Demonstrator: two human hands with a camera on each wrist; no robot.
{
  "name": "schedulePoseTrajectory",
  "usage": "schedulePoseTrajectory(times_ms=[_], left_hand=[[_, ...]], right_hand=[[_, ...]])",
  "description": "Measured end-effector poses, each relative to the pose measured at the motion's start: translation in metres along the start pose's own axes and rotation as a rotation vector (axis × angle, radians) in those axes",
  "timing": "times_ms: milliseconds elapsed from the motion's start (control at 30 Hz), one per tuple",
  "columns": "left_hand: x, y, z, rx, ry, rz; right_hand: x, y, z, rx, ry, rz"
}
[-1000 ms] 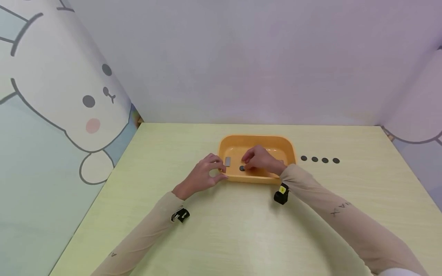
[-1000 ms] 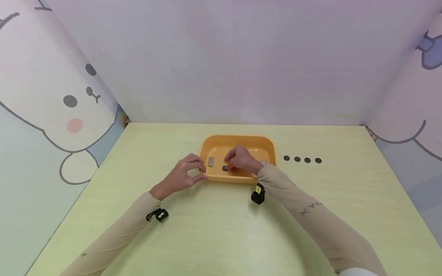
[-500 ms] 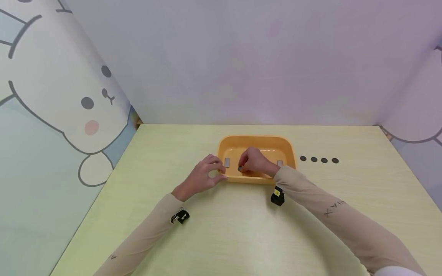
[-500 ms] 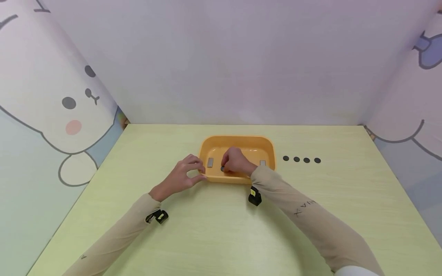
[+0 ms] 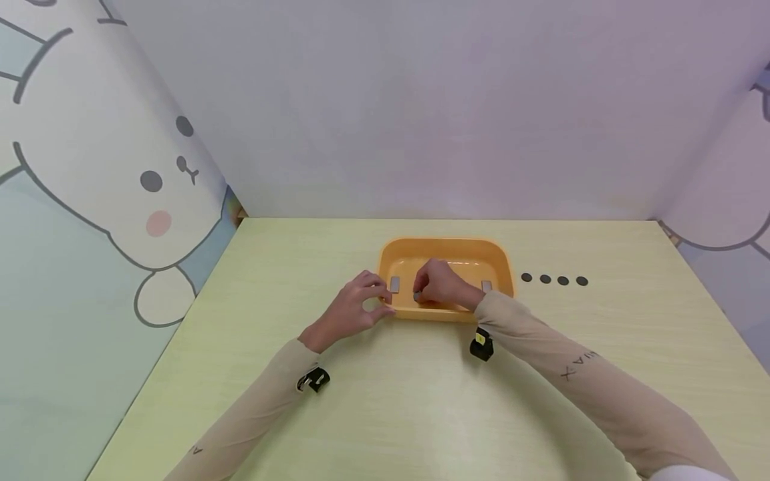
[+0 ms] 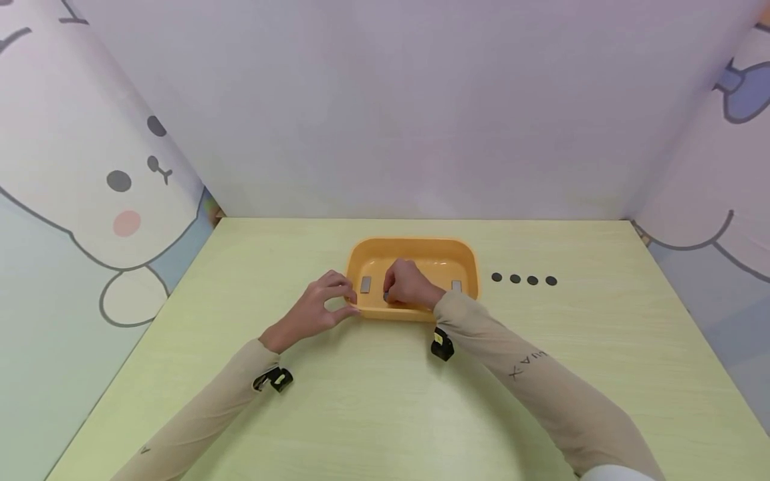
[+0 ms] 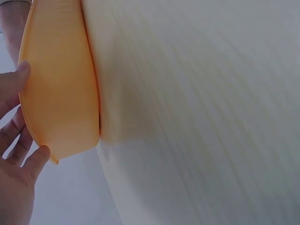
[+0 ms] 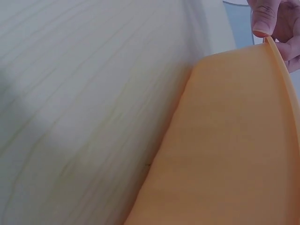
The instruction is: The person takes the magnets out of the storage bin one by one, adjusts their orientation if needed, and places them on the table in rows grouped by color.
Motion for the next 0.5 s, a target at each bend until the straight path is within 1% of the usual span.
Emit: schedulePoseTrajectory(times_ms=[100, 300, 400, 500], left_hand=[[0.000, 0.000, 0.000, 0.008, 0.001, 0.007], [0.000, 0.000, 0.001, 0.028, 0.001, 0.015], [0.001, 0.000, 0.001, 0.025, 0.001, 0.014], [0.000, 0.000, 0.000, 0.021, 0.001, 0.015]], right_hand=[[0.000, -0.002, -0.003, -0.018, 0.006, 0.000], [0.003, -0.008, -0.009, -0.074, 0.049, -0.040], [0.003, -0.010, -0.006, -0.060, 0.127, -0.062], [0.004, -0.011, 0.000, 0.001, 0.276, -0.104]])
Point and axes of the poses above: each hand's wrist, its own y-axis towards the middle knuckle, its own x-axis out of the palm, z = x × y, the point moved 10 cm from there along y, towards the middle knuckle, and after that the axes turned 7 degrees about x, right-handed, at the moved point
